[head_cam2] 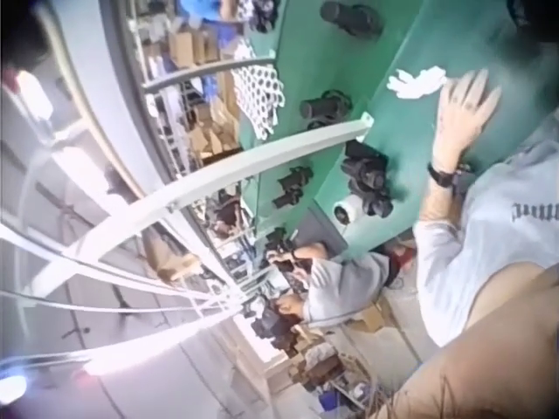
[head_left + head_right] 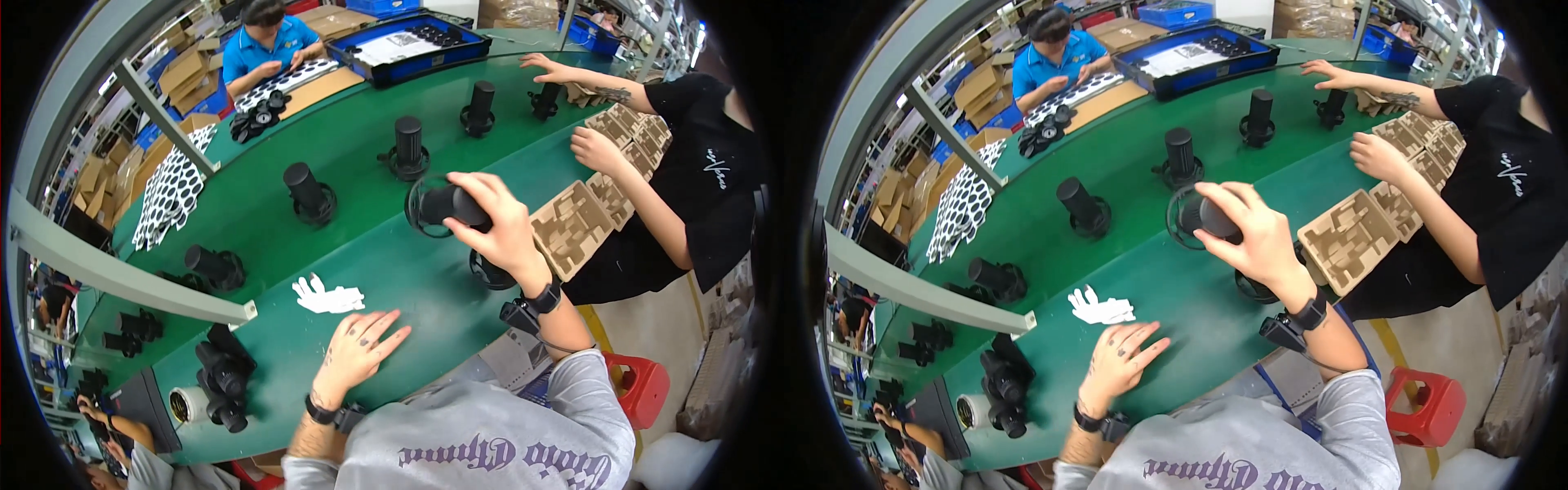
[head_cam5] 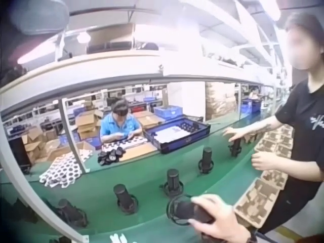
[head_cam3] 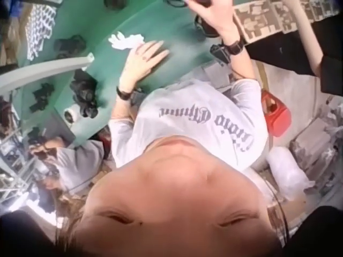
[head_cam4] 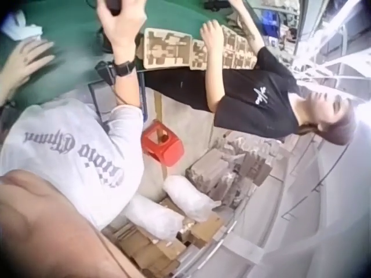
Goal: The person picks up a microphone and shock mount, wipes the shock mount with a cloth, and then sets it back onto the table.
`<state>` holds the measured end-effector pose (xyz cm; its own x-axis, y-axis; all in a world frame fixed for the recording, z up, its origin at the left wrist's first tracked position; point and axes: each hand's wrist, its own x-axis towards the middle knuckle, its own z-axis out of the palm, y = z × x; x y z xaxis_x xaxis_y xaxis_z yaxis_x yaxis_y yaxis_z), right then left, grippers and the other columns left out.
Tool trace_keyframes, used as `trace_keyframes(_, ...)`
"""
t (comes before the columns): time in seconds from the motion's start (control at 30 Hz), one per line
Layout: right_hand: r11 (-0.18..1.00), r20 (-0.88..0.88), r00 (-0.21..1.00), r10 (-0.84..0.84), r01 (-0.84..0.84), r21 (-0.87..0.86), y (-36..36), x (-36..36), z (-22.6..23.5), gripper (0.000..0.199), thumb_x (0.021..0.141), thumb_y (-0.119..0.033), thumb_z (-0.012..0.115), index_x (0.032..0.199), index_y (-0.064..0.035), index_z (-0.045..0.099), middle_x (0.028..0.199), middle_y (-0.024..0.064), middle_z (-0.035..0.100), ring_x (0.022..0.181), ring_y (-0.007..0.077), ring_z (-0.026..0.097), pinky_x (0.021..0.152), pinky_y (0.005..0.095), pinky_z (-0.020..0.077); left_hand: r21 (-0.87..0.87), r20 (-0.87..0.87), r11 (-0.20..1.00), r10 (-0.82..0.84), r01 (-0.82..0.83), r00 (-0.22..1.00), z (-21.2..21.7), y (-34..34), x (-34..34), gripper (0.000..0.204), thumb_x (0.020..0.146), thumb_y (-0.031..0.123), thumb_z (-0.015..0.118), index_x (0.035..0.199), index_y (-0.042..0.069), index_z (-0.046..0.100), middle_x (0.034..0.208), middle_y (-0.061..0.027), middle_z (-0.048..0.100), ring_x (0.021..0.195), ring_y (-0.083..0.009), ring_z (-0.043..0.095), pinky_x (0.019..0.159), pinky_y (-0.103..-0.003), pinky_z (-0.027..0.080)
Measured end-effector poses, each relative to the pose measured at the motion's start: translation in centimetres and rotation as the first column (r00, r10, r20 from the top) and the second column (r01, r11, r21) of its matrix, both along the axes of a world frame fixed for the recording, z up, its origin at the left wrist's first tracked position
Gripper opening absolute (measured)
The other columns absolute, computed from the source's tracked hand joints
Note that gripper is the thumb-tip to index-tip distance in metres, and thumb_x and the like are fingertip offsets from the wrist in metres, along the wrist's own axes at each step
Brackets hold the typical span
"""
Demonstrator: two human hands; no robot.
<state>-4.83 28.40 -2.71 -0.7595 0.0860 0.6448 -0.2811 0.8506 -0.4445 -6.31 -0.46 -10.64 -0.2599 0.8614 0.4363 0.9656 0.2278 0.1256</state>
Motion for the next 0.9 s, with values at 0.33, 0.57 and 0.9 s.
trace_keyframes(0.33, 0.994, 0.366, 0.926, -0.097, 0.075, 0.074, 2.7, -4.4, -3.8, 0.063, 0.072, -0.036, 0.074, 0.128, -0.0185, 0.054, 0.097, 0.0106, 0.063, 0.085, 0.0288, 0.063, 0.077, 0.0376, 0.0501, -0.057, 0.436, 0.924, 0.364, -0.378, 0.823, -4.5, -6.6, 2.9, 0.038, 0.072, -0.005, 0.051, 0.105, 0.009, 0.065, 0.09, -0.0074, 0.067, 0.081, -0.0231, 0.064, 0.075, -0.035, 0.049)
trace_keyframes(0.57, 0.993, -0.073, 0.991, -0.109, 0.106, -0.043, 2.4, 1.3, -4.7, 0.063, 0.066, -0.017, 0.08, 0.123, -0.0061, 0.056, 0.091, 0.01, 0.059, 0.072, 0.0205, 0.059, 0.064, 0.0321, 0.0493, -0.015, 0.486, 0.892, 0.402, -0.452, 0.776, -5.2, -6.2, 3.6, 0.034, 0.072, -0.005, 0.051, 0.101, 0.007, 0.066, 0.085, -0.0074, 0.067, 0.076, -0.0237, 0.064, 0.072, -0.034, 0.049)
trace_keyframes(0.9, 0.997, 0.216, 0.975, -0.051, 0.037, 0.069, 3.9, 7.1, -3.5, 0.04, 0.076, -0.026, 0.069, 0.11, -0.005, 0.062, 0.108, 0.0128, 0.059, 0.1, 0.0321, 0.055, 0.087, 0.0408, 0.0452, -0.023, 0.407, 0.965, 0.247, -0.26, 0.879, -3.3, -1.9, 2.1, 0.039, 0.072, -0.002, 0.056, 0.108, 0.012, 0.064, 0.099, -0.0039, 0.066, 0.083, -0.0223, 0.063, 0.072, -0.035, 0.049)
